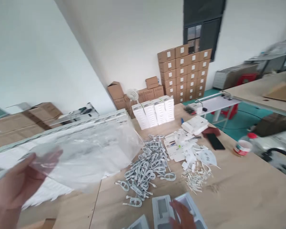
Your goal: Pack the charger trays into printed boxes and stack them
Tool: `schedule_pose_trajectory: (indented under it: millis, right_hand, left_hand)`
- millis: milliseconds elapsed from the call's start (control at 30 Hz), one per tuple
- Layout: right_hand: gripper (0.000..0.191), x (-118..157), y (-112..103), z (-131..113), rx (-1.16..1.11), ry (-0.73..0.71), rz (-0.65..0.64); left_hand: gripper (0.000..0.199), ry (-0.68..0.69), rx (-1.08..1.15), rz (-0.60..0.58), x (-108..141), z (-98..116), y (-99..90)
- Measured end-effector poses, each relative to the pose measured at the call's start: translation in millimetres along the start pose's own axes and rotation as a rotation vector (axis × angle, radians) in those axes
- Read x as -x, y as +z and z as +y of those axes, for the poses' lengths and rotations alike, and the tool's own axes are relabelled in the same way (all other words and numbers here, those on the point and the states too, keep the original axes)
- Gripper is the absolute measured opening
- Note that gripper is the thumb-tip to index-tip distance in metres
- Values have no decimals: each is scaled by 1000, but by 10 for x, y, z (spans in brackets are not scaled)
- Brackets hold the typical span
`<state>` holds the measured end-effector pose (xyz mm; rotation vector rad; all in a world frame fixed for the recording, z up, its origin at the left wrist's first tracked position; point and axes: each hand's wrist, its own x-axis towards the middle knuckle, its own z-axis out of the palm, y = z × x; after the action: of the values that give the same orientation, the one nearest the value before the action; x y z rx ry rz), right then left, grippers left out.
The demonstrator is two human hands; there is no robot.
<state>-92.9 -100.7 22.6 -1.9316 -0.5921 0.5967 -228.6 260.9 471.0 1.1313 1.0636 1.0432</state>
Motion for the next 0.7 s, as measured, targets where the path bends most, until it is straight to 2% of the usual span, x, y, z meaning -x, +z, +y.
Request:
schedule_pose_trajectory:
  millis: [67,133,167,233,333,400,467,600,667,700]
  right_hand:
    - [64,-19,215,-321,-372,109,-280]
    - [90,8,415,-768,-747,234,-612]
    - [93,32,502,-1018,-921,322,-727]
    - [93,92,669,-1516,-1181,502,-842]
    - [68,240,965,-2097,-1234,593,-820]
    - [54,415,1229,-2306,-1153,605,-777]
    - [50,663,1558,-2382,-1082,613,-768]
    - [49,1326,2374,-2334,-1041,647,-810]
    - [47,1703,2792,-2294,-976,668,-830]
    - [45,1894,2984,-2278,-931,662,-846]
  left_hand:
    - [32,-166,93,128,315,-244,-304]
    - [34,-228,190,224,631,-477,-676]
    - [36,-242,219,255,788,-584,-882]
    - [40,-278,227,300,1090,-778,-1316]
    - [44,-313,231,384,1478,-1055,-1993]
    - [42,-273,304,463,1695,-1255,-2476]
    - [39,-225,414,535,1919,-1481,-2998]
    - [44,-166,671,628,2505,-2046,-4022]
    - [60,-240,741,573,2835,-2381,-4405]
    - [70,-320,752,539,2989,-2549,-4554]
